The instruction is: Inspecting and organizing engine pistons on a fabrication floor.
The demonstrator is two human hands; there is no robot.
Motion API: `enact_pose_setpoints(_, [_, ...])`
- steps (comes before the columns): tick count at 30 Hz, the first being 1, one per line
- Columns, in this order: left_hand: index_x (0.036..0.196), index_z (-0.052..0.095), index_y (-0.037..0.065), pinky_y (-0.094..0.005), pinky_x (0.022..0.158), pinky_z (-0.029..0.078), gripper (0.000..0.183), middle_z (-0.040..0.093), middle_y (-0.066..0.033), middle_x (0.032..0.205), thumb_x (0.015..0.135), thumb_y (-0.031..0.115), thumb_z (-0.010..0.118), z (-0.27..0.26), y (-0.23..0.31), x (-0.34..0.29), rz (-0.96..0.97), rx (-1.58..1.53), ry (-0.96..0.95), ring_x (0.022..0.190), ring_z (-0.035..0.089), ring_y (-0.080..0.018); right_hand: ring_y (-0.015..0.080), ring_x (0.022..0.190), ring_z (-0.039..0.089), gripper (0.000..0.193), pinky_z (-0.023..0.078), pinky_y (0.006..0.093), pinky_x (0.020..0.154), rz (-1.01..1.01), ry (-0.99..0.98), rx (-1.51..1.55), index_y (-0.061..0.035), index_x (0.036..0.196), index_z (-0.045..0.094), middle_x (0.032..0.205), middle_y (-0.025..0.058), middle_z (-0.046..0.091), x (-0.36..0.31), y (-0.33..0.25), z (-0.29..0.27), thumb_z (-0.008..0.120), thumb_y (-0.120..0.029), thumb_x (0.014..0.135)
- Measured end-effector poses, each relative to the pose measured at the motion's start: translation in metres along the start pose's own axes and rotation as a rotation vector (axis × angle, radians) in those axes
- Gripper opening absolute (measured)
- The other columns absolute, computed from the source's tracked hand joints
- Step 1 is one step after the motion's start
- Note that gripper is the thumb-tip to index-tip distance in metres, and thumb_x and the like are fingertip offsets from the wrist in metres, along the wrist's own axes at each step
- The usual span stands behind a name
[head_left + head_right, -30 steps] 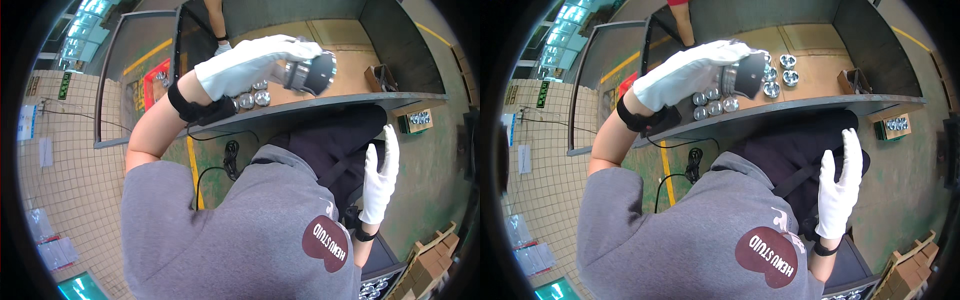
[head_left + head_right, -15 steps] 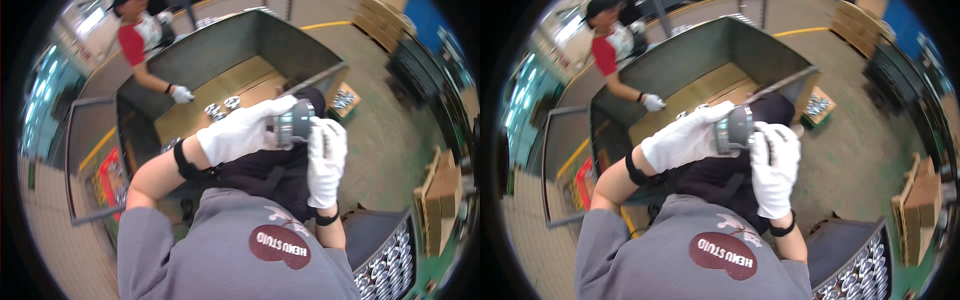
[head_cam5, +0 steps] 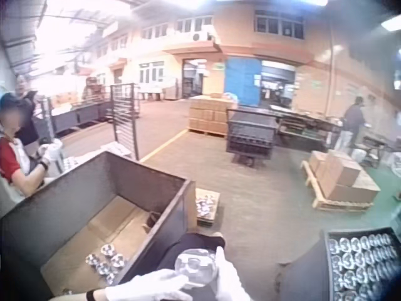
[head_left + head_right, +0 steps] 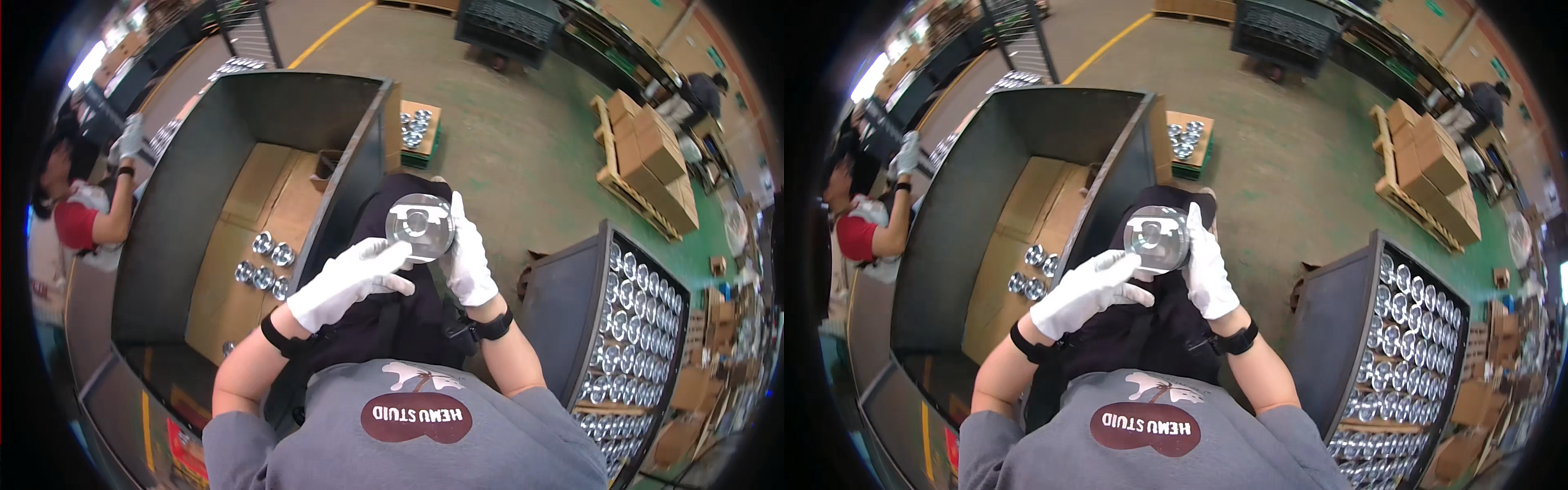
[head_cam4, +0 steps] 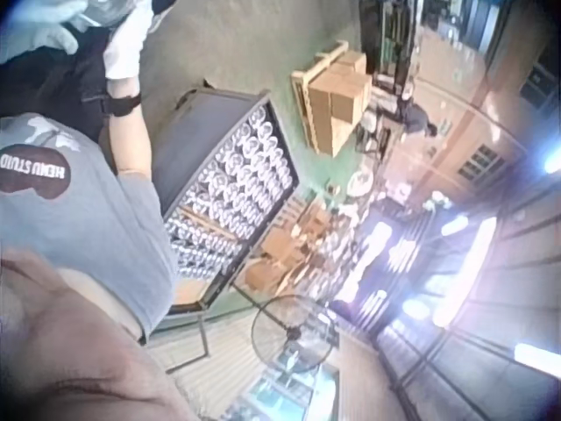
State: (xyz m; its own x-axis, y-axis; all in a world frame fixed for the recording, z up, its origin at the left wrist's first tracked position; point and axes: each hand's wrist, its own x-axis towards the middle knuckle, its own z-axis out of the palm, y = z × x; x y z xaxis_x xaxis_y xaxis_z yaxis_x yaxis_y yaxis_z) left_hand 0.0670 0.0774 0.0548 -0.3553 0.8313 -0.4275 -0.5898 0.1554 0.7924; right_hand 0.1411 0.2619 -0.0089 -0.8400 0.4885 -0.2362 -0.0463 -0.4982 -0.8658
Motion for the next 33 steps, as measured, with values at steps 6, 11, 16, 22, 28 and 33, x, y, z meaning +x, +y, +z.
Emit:
enact_pose_setpoints(6, [0.129, 0.045, -0.001, -0.0306, 0.09, 0.051, 0.055, 0.057, -0.0122, 0.115, 0.09, 0.033, 0.065, -0.035, -0.007, 0.034, -0.001, 0.149, 0.114, 0.1, 0.063, -0.0185, 0.0214, 0.093, 0.066, 0.045, 0.053, 0.0341, 0.081, 0.196, -0.026, 0.447, -0.0062, 0.121, 0.057, 0.107, 0.0066, 0.067, 0.025, 0.012, 0.016, 0.043, -0.043, 0.099])
enact_pose_setpoints(11, [0.127, 0.045, -0.001, -0.0321, 0.093, 0.049, 0.058, 0.054, -0.012, 0.119, 0.09, 0.038, 0.065, -0.055, 0.005, 0.046, -0.077, 0.009, 0.115, 0.107, 0.058, -0.0178, 0.0208, 0.099, 0.064, 0.035, 0.052, 0.038, 0.086, 0.263, 0.01, 0.41, -0.0098, 0.116, 0.059, 0.108, 0.0046, 0.067, 0.042, 0.017, 0.034, 0.047, -0.037, 0.098])
enact_pose_setpoints(16, [0.128, 0.046, 0.003, -0.038, 0.098, 0.046, 0.056, 0.053, -0.0103, 0.121, 0.092, 0.043, 0.059, -0.088, 0.003, 0.062, -0.081, -0.123, 0.121, 0.112, 0.055, -0.0204, 0.0206, 0.099, 0.064, 0.035, 0.052, 0.0364, 0.087, 0.358, 0.05, 0.37, -0.0081, 0.117, 0.059, 0.109, 0.0072, 0.067, 0.079, 0.031, 0.048, 0.047, -0.035, 0.098])
enact_pose_setpoints(22, [0.132, 0.046, 0.004, -0.0413, 0.096, 0.046, 0.062, 0.053, -0.0115, 0.122, 0.097, 0.055, 0.041, -0.104, -0.009, 0.078, -0.074, -0.349, 0.125, 0.109, 0.054, -0.0234, 0.0172, 0.104, 0.062, 0.043, 0.05, 0.037, 0.092, 0.38, 0.115, 0.309, -0.0032, 0.122, 0.056, 0.115, 0.0074, 0.063, 0.097, 0.042, 0.046, 0.051, -0.039, 0.097])
enact_pose_setpoints(28, [0.132, 0.046, 0.006, -0.0413, 0.094, 0.047, 0.065, 0.053, -0.0131, 0.121, 0.097, 0.059, 0.034, -0.104, -0.009, 0.09, -0.17, -0.41, 0.121, 0.105, 0.055, -0.0234, 0.019, 0.105, 0.062, 0.043, 0.05, 0.0392, 0.093, 0.342, 0.122, 0.314, -0.0036, 0.12, 0.057, 0.115, 0.0083, 0.064, 0.098, 0.045, 0.034, 0.052, -0.039, 0.097])
enact_pose_setpoints(33, [0.133, 0.045, 0.006, -0.0404, 0.093, 0.047, 0.065, 0.053, -0.0137, 0.122, 0.097, 0.059, 0.033, -0.099, -0.013, 0.091, -0.155, -0.359, 0.135, 0.105, 0.055, -0.023, 0.0198, 0.106, 0.062, 0.043, 0.05, 0.0398, 0.093, 0.374, 0.143, 0.348, -0.0036, 0.12, 0.057, 0.116, 0.0087, 0.064, 0.093, 0.041, 0.034, 0.051, -0.039, 0.097])
